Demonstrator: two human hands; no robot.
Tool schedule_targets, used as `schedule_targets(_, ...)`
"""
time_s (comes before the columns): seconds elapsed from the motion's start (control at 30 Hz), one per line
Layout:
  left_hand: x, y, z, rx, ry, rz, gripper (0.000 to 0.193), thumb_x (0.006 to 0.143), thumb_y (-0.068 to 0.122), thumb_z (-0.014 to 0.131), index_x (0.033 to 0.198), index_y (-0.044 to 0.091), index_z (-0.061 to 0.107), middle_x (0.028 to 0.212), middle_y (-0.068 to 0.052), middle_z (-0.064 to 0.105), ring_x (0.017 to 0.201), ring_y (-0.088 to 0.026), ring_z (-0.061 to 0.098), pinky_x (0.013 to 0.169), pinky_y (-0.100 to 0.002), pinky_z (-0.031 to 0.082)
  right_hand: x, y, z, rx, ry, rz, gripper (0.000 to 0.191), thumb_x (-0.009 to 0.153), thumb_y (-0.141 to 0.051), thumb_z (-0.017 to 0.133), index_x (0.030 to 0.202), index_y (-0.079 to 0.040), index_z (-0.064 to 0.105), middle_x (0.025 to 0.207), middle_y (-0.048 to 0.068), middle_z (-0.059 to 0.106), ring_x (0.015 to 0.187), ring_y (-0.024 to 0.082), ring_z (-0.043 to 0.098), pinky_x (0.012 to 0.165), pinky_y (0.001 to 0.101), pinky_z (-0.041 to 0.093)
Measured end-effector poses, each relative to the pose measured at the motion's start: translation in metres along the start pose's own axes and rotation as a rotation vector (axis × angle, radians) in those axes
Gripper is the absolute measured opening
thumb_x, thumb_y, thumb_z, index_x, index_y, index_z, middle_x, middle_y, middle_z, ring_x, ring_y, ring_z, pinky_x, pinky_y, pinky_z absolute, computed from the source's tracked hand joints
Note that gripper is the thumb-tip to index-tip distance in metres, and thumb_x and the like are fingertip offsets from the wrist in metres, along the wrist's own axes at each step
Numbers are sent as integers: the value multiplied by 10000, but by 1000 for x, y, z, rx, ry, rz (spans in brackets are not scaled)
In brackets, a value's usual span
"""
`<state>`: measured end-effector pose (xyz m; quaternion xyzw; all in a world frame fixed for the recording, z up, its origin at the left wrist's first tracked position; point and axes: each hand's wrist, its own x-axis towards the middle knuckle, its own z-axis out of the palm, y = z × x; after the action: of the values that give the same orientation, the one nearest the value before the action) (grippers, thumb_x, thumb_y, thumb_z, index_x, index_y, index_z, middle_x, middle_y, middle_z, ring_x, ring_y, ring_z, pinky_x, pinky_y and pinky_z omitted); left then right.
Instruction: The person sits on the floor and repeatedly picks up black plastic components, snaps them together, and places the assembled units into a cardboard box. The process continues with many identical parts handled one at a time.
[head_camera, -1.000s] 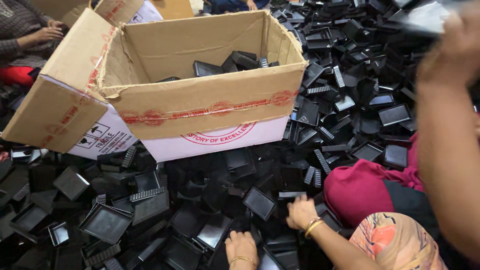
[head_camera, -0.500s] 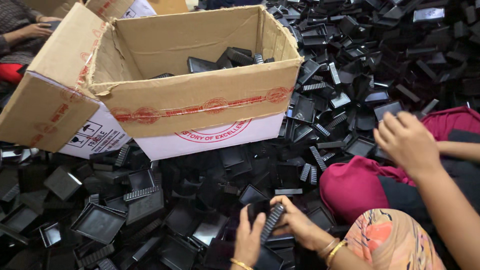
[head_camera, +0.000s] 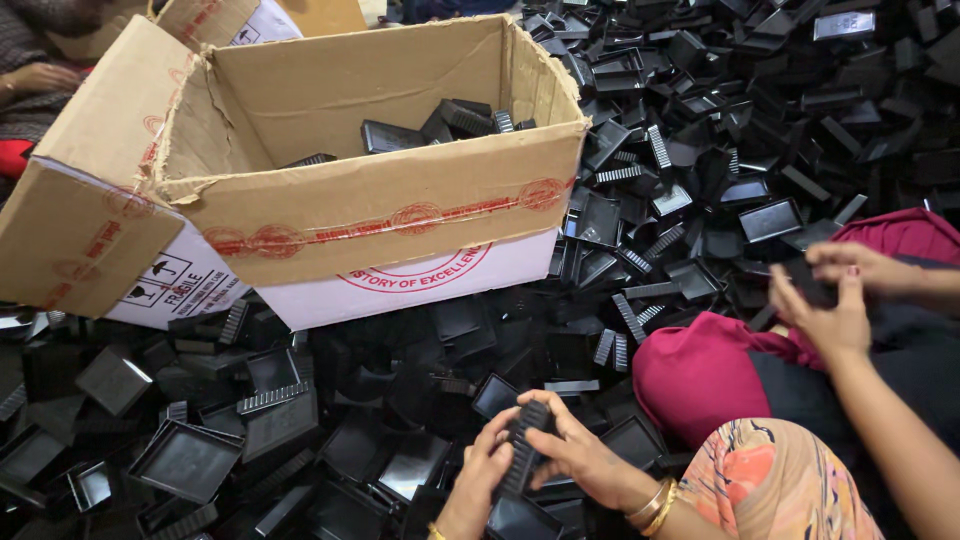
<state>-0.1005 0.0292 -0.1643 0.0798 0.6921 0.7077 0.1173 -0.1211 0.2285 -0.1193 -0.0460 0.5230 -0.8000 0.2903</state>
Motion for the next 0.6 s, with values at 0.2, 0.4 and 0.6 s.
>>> schedule_targets(0.2,-11,12,12,404,285,185,513,903,344,657,1389,190,607,1267,-103,595,1150,-265,493,1053,-390,366,-6,-13,4,-277,22,-159,751,896,-131,684,1568,-162,351,1388,30,545,1230,141,578,1037,306,490)
schedule_targets(0.4,-16,29,10,360,220,381,540,866,342,707,1365,146,641,1340,-129,585,1195,-286,496,1081,-408,354,-17,-32,9,-223,-246,-133,962,893,-86,726,1655,-141,141,1532,94,480,1338,150,510,1146,326,403)
schedule_targets(0.6,-16,40,10,439,252,514,564,818,345,789,1331,134,685,1356,-153,561,1229,-309,445,1086,-431,363,-13,-36,7,-170,-267,-150,1059,841,-62,767,1647,-176,90,1534,70,466,1323,158,506,1125,334,410)
